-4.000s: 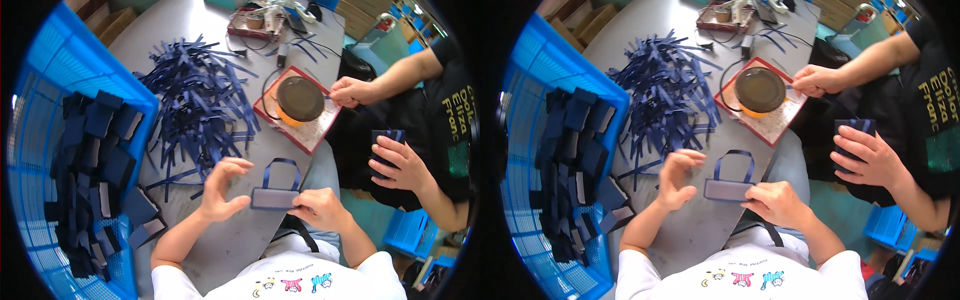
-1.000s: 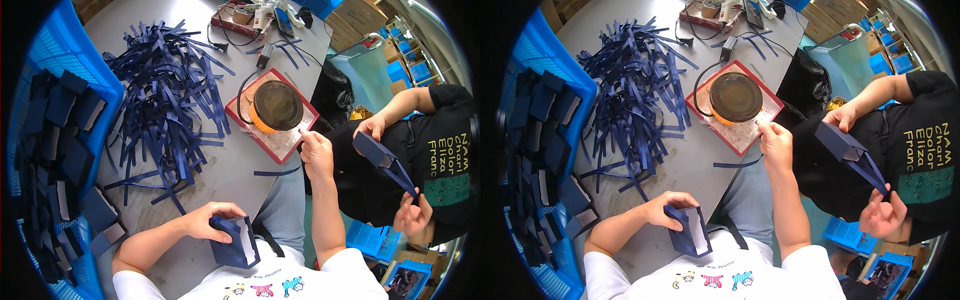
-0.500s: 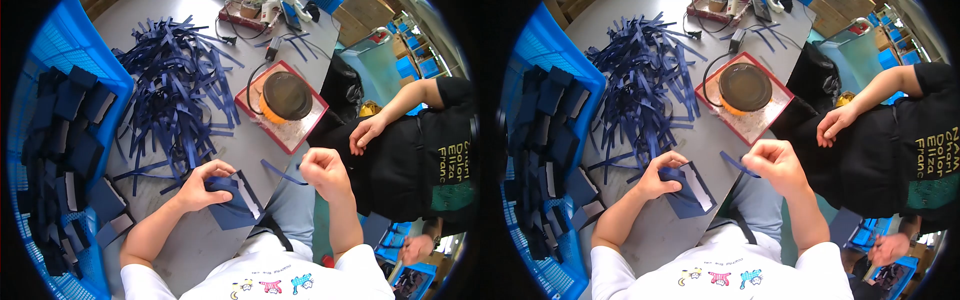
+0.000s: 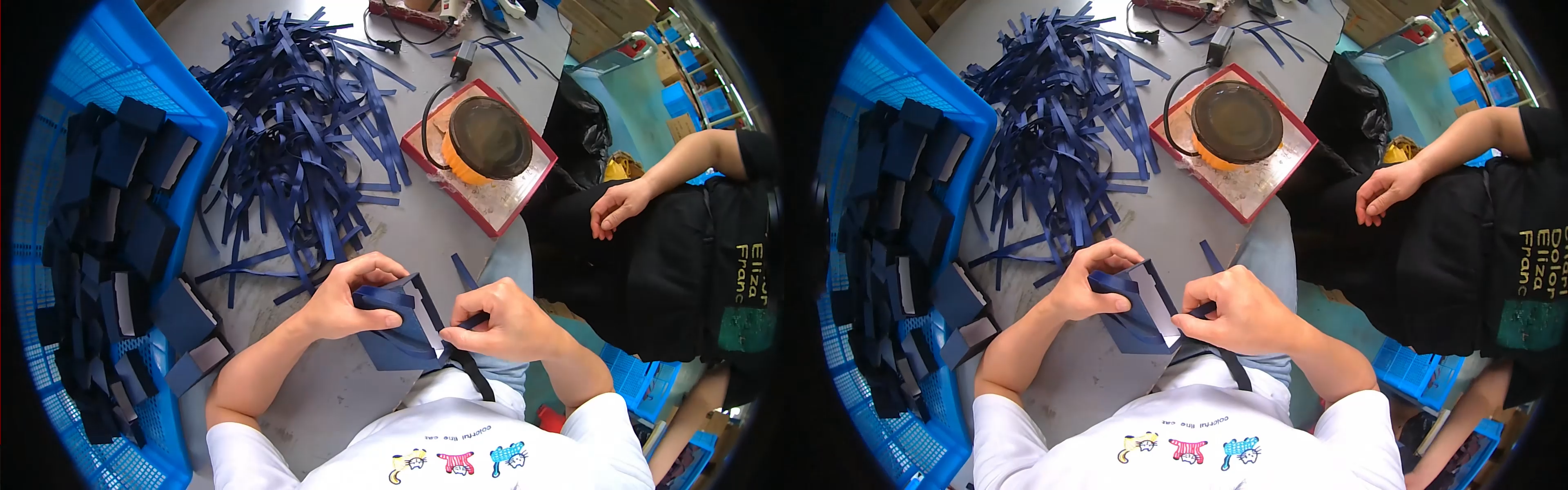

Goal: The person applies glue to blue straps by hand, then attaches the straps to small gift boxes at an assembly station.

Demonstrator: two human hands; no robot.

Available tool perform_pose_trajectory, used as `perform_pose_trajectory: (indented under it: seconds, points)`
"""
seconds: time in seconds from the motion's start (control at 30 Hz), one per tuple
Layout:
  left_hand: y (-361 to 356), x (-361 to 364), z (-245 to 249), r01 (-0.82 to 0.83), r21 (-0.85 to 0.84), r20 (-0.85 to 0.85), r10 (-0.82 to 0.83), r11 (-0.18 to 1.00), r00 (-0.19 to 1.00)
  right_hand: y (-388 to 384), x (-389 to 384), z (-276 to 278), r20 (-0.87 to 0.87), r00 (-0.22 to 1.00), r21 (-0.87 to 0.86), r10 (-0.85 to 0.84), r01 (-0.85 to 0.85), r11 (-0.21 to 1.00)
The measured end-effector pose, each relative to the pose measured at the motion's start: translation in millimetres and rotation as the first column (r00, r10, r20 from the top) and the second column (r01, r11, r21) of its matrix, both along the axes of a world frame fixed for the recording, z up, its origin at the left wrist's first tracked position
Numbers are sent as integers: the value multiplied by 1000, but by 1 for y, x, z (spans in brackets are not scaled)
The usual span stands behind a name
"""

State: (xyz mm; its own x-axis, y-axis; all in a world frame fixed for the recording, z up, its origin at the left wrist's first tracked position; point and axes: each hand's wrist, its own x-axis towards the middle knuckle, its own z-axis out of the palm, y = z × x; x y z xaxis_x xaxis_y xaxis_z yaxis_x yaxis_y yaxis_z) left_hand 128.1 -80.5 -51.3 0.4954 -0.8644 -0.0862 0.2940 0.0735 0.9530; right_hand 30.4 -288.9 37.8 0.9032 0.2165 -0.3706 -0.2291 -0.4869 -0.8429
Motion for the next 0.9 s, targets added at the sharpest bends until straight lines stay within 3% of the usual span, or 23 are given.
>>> perform_pose_trajectory:
  seconds: [0.43, 0.63, 0.73, 0.87, 0.9]
  points:
    - [-1, 1, 1, -10, -1, 19, 10, 1000, 1000, 2, -1, -4, -10, 999, -75, 42, -42, 996]
    - [-2, -3, 2, -43, 73, 41, 40, 996, 998, 7, -7, -11, 191, 980, -316, 49, 14, 949]
    - [-3, -8, -1, -119, 51, 213, 105, 992, 971, 10, -8, -13, 175, 984, -281, 43, 8, 960]
    - [-2, -6, -1, -76, 7, 54, 75, 997, 996, 13, -4, -15, 267, 963, -286, 49, 30, 958]
    - [-1, -5, -6, -68, -41, -9, 68, 997, 998, 8, -10, -27, 170, 980, -116, -103, 123, 986]
